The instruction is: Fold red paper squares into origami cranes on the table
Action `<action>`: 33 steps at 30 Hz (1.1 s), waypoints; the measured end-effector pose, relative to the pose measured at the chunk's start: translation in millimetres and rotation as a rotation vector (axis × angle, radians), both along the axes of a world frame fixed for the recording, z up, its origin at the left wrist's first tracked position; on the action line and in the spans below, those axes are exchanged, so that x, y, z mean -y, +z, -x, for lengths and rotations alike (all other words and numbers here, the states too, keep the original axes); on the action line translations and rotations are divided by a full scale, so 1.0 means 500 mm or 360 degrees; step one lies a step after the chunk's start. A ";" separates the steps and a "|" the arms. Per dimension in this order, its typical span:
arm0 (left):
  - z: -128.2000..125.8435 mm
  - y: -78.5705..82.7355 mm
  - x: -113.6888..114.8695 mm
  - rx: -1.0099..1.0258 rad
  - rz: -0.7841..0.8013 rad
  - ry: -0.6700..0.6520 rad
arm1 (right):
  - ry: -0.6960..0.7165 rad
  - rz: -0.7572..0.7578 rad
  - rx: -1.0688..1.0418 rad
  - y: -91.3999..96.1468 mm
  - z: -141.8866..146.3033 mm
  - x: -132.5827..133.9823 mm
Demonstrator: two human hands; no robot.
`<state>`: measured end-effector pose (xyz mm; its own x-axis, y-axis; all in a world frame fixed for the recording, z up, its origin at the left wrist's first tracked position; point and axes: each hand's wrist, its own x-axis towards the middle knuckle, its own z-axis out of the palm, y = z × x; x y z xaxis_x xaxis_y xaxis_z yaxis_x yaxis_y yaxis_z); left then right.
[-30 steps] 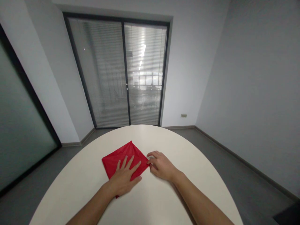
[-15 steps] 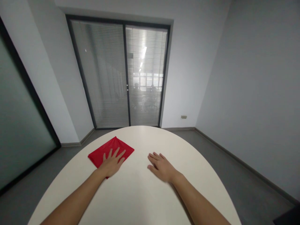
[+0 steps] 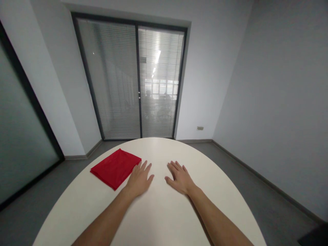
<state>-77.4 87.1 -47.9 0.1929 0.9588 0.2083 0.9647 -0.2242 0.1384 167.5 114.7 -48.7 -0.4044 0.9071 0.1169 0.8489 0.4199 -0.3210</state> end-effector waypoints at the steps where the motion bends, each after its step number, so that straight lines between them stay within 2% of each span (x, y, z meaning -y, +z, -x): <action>1: -0.015 -0.009 0.006 0.0029 0.0026 -0.0037 | 0.0005 -0.0013 0.0008 0.002 0.002 0.003; 5: -0.030 -0.028 0.013 0.0127 0.0060 -0.0039 | 0.0054 0.0027 0.0018 0.015 0.005 0.017; 9: -0.024 -0.024 0.009 0.0131 0.0077 -0.0066 | 0.0081 0.0109 0.0022 0.021 0.003 0.024; 26: -0.033 -0.021 0.010 0.0135 0.0085 -0.0040 | 0.0112 0.0140 0.0008 0.020 -0.002 0.018; 29: -0.034 -0.022 0.009 0.0163 0.0022 -0.0039 | 0.0117 0.0131 0.0002 0.019 -0.002 0.018; 33: -0.030 -0.011 0.004 0.0175 -0.0268 0.0077 | 0.0115 0.0143 0.0004 0.020 -0.002 0.018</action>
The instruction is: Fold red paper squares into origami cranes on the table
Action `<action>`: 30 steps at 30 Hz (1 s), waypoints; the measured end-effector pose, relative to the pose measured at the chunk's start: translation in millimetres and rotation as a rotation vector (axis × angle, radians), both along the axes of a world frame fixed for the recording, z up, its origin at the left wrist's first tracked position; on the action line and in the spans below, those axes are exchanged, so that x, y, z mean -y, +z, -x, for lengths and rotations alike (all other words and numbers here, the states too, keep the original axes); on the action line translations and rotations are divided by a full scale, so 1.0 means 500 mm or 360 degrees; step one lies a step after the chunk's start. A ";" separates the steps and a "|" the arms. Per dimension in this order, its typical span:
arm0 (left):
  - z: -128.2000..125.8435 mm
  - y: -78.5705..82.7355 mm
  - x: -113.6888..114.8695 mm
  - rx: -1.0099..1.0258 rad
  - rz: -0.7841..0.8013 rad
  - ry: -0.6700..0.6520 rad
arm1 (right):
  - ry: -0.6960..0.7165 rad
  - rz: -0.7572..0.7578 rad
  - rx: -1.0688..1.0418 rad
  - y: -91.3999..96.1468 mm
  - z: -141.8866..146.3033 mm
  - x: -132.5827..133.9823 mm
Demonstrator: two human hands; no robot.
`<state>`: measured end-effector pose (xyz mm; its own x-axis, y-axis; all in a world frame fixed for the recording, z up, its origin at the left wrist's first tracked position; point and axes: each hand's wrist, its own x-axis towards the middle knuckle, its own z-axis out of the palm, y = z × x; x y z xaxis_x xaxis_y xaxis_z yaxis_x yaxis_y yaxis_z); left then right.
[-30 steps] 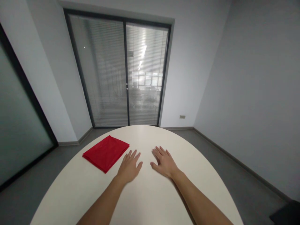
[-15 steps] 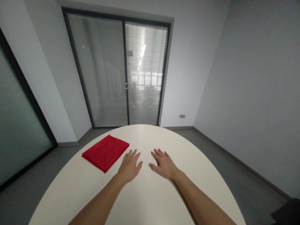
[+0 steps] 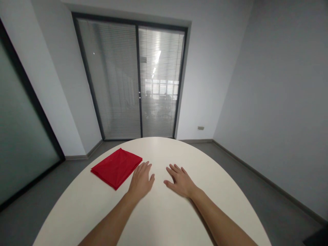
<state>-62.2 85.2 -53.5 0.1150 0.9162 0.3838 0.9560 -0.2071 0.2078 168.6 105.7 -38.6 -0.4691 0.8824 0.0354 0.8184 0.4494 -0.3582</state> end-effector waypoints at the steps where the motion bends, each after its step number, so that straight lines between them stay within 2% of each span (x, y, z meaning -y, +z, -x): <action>1: 0.003 0.005 -0.001 -0.0004 -0.0079 0.0083 | -0.0001 0.0005 0.0001 0.000 0.000 0.000; 4: 0.021 0.019 -0.005 -0.0041 -0.0195 0.0336 | 0.0001 0.0005 -0.0001 0.000 -0.002 0.000; 8: 0.055 0.025 -0.011 -0.0084 -0.0101 0.0552 | 0.0012 0.0004 -0.0009 -0.001 -0.004 0.001; 11: 0.077 0.026 -0.015 -0.0127 -0.0056 0.0624 | 0.0010 0.0010 -0.0013 -0.001 -0.005 0.001; 17: 0.099 0.037 -0.016 -0.0002 0.0243 0.0710 | 0.0017 0.0002 -0.0007 0.000 -0.005 0.001; 25: 0.110 0.053 -0.014 0.0065 0.0255 0.0797 | 0.0017 -0.0003 -0.0012 -0.001 -0.006 0.000; 30: 0.109 0.063 -0.009 0.0207 0.0109 0.0842 | 0.0013 0.0004 -0.0022 -0.006 -0.006 -0.002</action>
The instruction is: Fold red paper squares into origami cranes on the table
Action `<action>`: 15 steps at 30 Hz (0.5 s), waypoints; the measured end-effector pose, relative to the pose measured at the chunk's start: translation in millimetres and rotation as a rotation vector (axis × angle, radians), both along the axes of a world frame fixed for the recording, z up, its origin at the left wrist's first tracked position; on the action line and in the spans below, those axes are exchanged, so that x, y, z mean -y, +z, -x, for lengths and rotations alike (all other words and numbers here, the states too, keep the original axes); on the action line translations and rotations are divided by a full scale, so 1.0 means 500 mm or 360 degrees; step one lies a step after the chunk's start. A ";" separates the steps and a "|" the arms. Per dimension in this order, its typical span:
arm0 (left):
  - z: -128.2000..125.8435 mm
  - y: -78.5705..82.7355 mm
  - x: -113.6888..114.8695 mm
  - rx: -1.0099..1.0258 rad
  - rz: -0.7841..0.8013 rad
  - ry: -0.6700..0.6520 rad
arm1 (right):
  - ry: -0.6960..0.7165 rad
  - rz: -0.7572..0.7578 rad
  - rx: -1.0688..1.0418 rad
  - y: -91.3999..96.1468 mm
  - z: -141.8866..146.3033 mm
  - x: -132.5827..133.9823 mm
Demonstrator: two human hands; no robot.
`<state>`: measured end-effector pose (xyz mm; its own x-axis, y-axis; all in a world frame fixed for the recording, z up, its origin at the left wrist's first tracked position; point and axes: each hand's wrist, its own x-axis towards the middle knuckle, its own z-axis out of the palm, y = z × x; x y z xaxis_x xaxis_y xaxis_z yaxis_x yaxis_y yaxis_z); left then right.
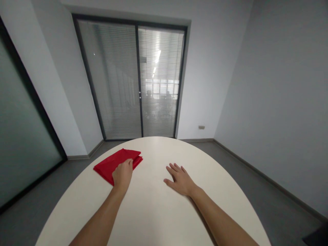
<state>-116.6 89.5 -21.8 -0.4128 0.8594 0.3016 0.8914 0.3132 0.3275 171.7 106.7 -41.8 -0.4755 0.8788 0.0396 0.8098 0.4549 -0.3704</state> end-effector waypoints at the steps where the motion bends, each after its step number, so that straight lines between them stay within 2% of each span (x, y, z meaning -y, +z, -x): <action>1: 0.000 0.003 0.001 0.0036 -0.0048 0.0008 | -0.0001 0.0000 -0.0002 -0.001 0.000 0.000; 10: 0.000 0.036 0.001 0.0356 -0.0405 0.0156 | 0.0019 0.0000 -0.0009 0.002 -0.002 0.001; 13: -0.022 0.049 0.004 0.0385 -0.0451 0.0032 | 0.0006 -0.0023 -0.0073 -0.003 0.001 -0.001; 15: -0.049 0.052 0.008 0.0402 -0.0498 -0.0183 | -0.0080 -0.0041 -0.0249 -0.008 0.003 -0.006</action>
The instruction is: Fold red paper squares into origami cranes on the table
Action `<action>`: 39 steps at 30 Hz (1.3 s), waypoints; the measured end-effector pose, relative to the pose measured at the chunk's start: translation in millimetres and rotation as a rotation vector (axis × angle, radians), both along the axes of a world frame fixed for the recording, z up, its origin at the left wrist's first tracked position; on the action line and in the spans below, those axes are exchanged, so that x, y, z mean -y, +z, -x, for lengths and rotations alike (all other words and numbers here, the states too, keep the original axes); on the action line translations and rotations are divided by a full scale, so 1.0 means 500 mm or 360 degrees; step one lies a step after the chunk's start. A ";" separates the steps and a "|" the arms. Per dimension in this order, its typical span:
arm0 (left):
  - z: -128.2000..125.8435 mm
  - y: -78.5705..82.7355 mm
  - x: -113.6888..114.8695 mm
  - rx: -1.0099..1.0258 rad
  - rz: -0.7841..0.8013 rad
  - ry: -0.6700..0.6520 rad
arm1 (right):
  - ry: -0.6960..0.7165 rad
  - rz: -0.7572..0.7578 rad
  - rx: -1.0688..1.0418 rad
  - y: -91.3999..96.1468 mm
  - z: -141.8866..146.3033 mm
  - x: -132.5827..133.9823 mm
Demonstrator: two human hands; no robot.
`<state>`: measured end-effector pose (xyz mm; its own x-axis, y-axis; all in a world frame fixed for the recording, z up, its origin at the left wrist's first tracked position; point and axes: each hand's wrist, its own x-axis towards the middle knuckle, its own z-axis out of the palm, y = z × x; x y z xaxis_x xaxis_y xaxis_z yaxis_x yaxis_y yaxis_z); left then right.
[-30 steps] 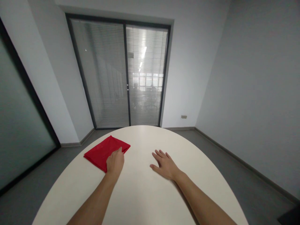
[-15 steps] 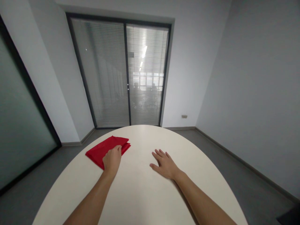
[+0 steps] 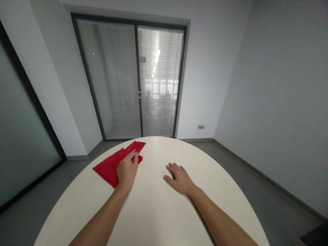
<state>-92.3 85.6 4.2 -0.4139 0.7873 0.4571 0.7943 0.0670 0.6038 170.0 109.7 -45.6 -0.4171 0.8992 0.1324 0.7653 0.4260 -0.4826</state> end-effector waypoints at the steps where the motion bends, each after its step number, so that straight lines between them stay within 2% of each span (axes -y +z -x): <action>1: -0.016 -0.001 0.003 -0.0017 -0.0013 -0.0090 | -0.0072 -0.0005 -0.0140 -0.002 0.000 -0.004; 4: -0.076 -0.019 0.022 -0.0077 0.0064 -0.0335 | -0.0292 -0.0051 -0.0654 -0.006 -0.012 -0.022; 7: -0.143 -0.049 0.058 -0.0211 0.0205 -0.0694 | -0.0452 -0.0146 -0.1066 -0.010 -0.034 -0.043; 9: -0.180 -0.067 0.083 -0.0326 0.0292 -0.0953 | -0.0493 -0.0106 -0.1233 -0.014 -0.050 -0.054; 12: -0.203 -0.076 0.102 -0.0339 0.0318 -0.1118 | -0.0497 -0.0061 -0.1310 -0.016 -0.064 -0.063; 14: -0.195 -0.075 0.097 -0.0326 0.0304 -0.1068 | -0.0496 -0.0128 -0.1249 -0.009 -0.063 -0.058; 16: -0.175 -0.076 0.082 -0.0445 0.0269 -0.0884 | -0.0469 -0.0258 -0.1119 0.006 -0.052 -0.042; 19: -0.147 -0.094 0.062 -0.0608 0.0399 -0.0670 | -0.0292 -0.0438 -0.0918 0.032 -0.014 -0.003; 22: -0.144 -0.117 0.060 -0.0639 0.0616 -0.0800 | -0.0035 -0.0395 -0.0745 0.039 0.033 0.035; 25: -0.159 -0.128 0.069 -0.0708 0.0603 -0.0971 | 0.0066 -0.0238 -0.0475 0.019 0.062 0.050; 27: -0.165 -0.129 0.072 -0.0760 0.0603 -0.0992 | 0.0117 -0.0129 -0.0160 0.001 0.065 0.047; 31: -0.154 -0.129 0.058 -0.0835 0.0620 -0.0880 | 0.0014 -0.0048 0.0221 -0.017 0.050 0.031; 34: -0.137 -0.131 0.042 -0.0833 0.0637 -0.0768 | -0.0104 -0.0042 0.0315 -0.016 0.039 0.024; 39: -0.119 -0.120 0.033 -0.0824 0.0583 -0.0500 | -0.0149 -0.0079 0.0356 -0.014 0.031 0.021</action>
<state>-33.0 69.0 -55.8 0.0573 0.9746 0.2165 0.9883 -0.0860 0.1257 154.4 99.1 -52.3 -0.3561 0.9300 0.0910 0.8879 0.3671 -0.2773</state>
